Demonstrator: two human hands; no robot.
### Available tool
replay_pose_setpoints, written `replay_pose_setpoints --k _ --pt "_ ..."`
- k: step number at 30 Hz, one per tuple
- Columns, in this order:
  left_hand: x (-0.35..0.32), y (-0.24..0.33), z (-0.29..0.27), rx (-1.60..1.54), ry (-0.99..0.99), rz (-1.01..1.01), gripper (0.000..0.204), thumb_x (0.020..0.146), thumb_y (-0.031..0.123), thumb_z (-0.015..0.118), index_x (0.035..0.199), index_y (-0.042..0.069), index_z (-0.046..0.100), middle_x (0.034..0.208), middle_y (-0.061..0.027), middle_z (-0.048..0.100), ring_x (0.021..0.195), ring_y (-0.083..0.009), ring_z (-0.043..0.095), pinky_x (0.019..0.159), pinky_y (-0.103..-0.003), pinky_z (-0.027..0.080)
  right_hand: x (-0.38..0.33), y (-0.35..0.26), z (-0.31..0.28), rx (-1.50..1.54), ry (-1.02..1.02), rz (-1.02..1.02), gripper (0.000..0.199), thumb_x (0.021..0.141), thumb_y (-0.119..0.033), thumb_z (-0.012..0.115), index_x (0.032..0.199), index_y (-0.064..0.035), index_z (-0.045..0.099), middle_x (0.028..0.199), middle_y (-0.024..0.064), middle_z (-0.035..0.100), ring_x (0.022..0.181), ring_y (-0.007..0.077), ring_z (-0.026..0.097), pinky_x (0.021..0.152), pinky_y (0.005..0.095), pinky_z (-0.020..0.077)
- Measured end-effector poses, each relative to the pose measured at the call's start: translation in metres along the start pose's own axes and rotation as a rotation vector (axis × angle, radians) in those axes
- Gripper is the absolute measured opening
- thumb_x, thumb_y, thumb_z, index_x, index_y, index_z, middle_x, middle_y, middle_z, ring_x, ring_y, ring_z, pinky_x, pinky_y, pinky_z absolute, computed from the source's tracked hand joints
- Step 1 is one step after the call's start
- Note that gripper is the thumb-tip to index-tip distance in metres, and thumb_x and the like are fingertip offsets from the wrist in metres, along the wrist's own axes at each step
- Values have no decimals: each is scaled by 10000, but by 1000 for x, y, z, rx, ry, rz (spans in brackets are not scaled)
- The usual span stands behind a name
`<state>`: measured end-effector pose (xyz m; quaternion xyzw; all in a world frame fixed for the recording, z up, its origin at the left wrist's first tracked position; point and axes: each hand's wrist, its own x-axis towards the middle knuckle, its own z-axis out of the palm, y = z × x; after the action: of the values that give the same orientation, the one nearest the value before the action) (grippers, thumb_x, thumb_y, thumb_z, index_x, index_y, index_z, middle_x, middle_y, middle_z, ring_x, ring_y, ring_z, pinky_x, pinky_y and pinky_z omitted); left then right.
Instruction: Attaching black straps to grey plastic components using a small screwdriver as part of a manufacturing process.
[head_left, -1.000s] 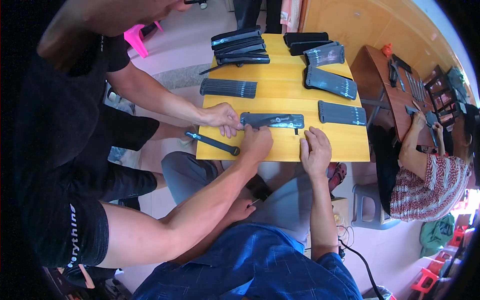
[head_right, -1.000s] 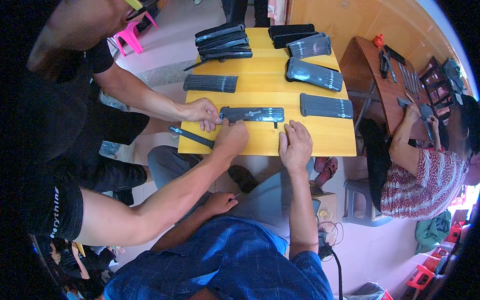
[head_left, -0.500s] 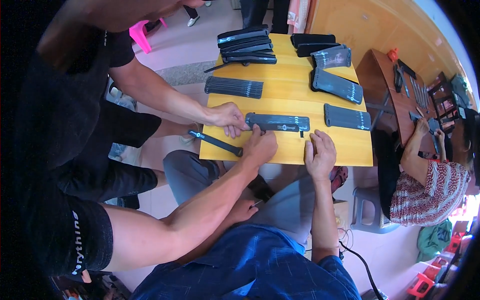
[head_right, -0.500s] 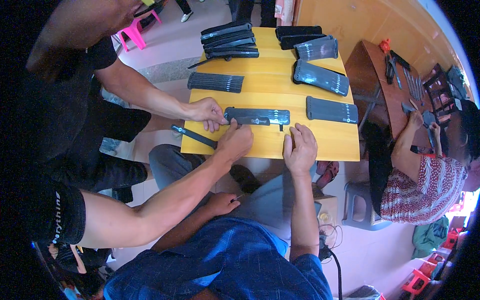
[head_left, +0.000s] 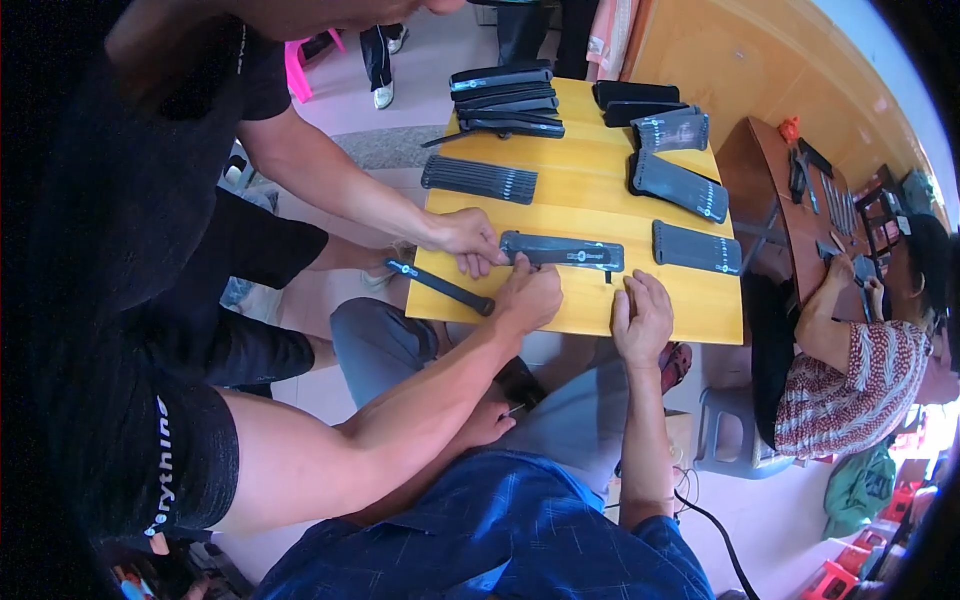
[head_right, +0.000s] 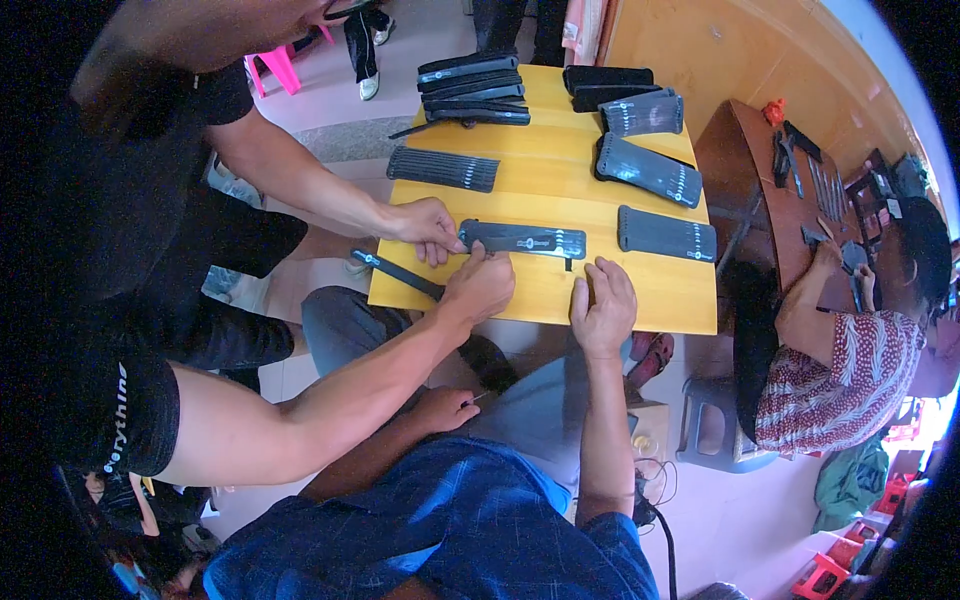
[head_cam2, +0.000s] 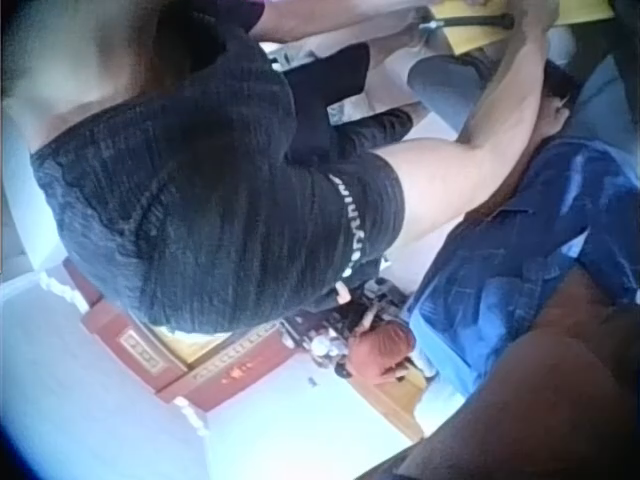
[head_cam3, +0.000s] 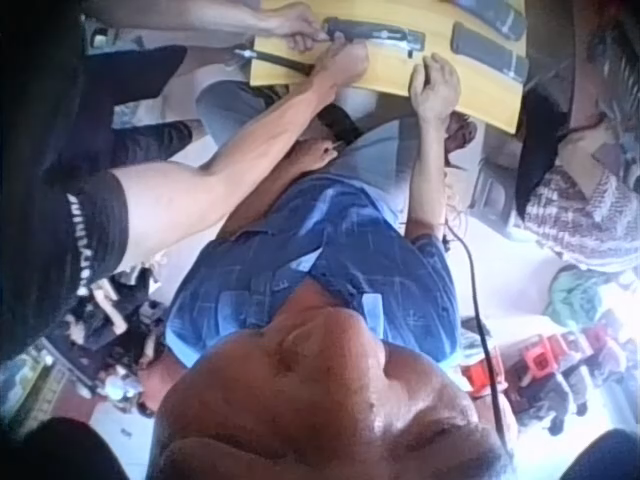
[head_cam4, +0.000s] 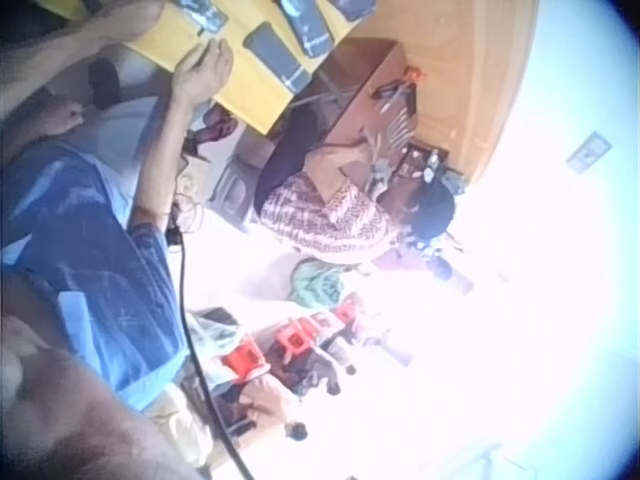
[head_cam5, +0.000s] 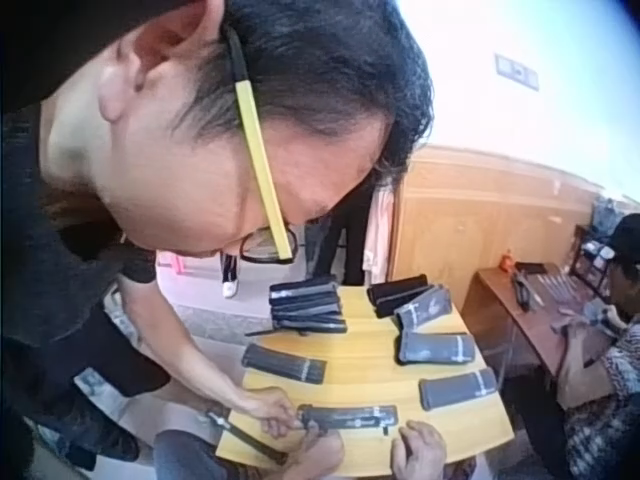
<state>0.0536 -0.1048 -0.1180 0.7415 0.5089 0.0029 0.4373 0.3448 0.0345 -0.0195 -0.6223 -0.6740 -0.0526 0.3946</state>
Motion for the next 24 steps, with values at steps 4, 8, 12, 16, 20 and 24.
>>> replay_pose_setpoints --k 4,8,12,16,20,24 --pt "-2 -2 1 17 15 1 407 966 464 628 1018 70 714 958 -208 741 899 -434 710 784 -567 550 0 -3 1 3 -3 -2 223 879 -151 708 1064 -30 735 1180 172 709 1144 375 653 1017 471 502" --pt "-2 1 -1 2 -4 -15 410 969 469 620 1017 73 714 978 -205 741 923 -426 709 798 -567 549 -2 0 3 -11 -4 -6 221 883 -153 707 1062 -28 735 1180 172 710 1142 374 654 1016 470 503" --pt "-2 -2 -1 3 3 -4 412 971 470 615 1012 72 713 978 -207 740 923 -426 708 798 -568 548 -3 -2 4 -16 6 -15 213 889 -149 705 1059 -25 736 1181 172 710 1142 372 655 1014 468 506" --pt "-1 -5 2 -24 4 -9 410 975 462 610 1016 67 709 976 -213 737 920 -429 706 797 -571 544 -3 -2 5 -16 4 -19 213 892 -148 705 1064 -25 736 1182 173 710 1141 369 655 1014 465 508" --pt "-2 -7 4 -44 22 -1 415 977 451 610 997 48 706 970 -224 734 916 -436 703 804 -569 539 -4 -2 6 -1 6 -19 211 893 -145 703 1063 -24 738 1176 175 712 1138 365 658 1016 462 508" --pt "-1 0 3 -26 24 28 401 972 431 629 979 38 706 966 -230 731 921 -437 702 806 -563 535 -4 0 0 -9 26 -12 207 878 -130 708 1051 -21 738 1156 181 716 1120 374 665 1011 470 514"
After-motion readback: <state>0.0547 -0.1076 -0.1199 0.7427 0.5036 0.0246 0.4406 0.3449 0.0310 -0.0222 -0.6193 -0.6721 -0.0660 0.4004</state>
